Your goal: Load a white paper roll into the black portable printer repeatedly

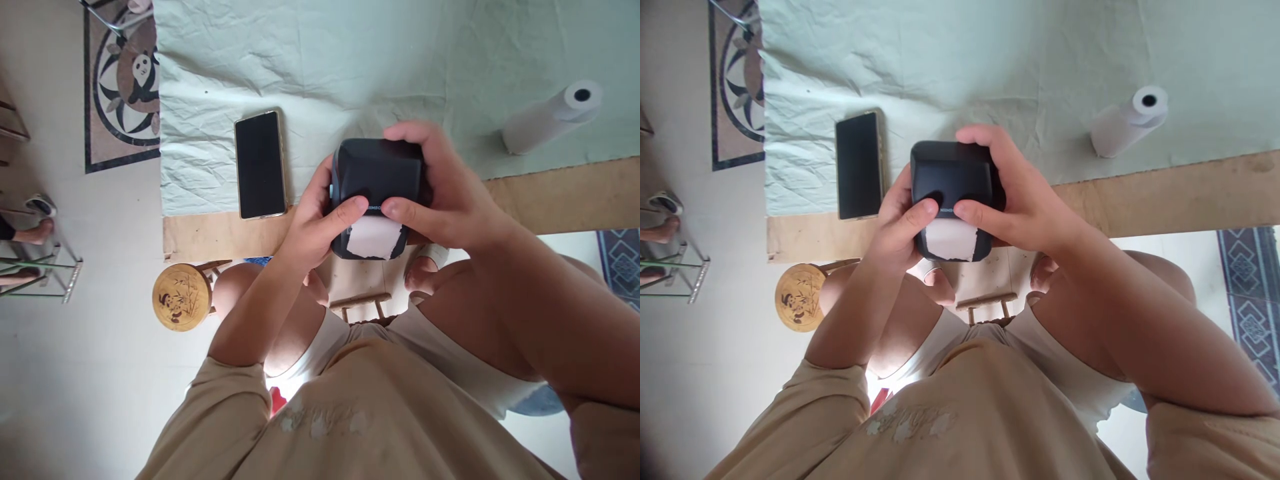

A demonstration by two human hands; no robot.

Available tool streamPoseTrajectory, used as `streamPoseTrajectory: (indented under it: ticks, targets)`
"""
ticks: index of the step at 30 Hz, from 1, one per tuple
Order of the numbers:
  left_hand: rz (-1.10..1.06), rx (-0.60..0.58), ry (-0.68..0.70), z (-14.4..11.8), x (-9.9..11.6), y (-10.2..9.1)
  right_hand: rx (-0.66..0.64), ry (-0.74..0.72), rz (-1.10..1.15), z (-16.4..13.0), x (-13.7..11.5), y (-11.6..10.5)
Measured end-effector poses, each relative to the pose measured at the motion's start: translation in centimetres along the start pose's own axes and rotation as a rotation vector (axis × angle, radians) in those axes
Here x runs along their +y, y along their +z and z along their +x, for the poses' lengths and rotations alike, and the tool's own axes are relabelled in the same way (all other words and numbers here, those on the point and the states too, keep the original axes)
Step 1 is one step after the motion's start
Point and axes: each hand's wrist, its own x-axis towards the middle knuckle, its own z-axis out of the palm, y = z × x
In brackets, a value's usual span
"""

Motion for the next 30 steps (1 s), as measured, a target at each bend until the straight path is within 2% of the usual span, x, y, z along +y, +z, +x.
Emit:
streamPoseTrajectory:
  ticks: [14, 20, 25, 30]
  targets:
    - [-0.026, 0.014, -0.007, 0.2, -0.2, 0.1, 0.01, 0.016, -0.058, 0.2, -0.1, 0.0]
    - [-0.207, 0.036, -0.054, 0.8, -0.1, 0.1, 0.061, -0.005, -0.075, 0.2, 0.2, 0.2]
    - [-0.195, 0.071, -0.064, 1.0, -0.2, -0.2, 0.089, -0.012, -0.05, 0.3, 0.3, 0.4]
    - [-0.175, 0.0, -0.027, 1.0, 0.0, -0.3, 0.053, -0.078, 0.006, 0.3, 0.5, 0.3]
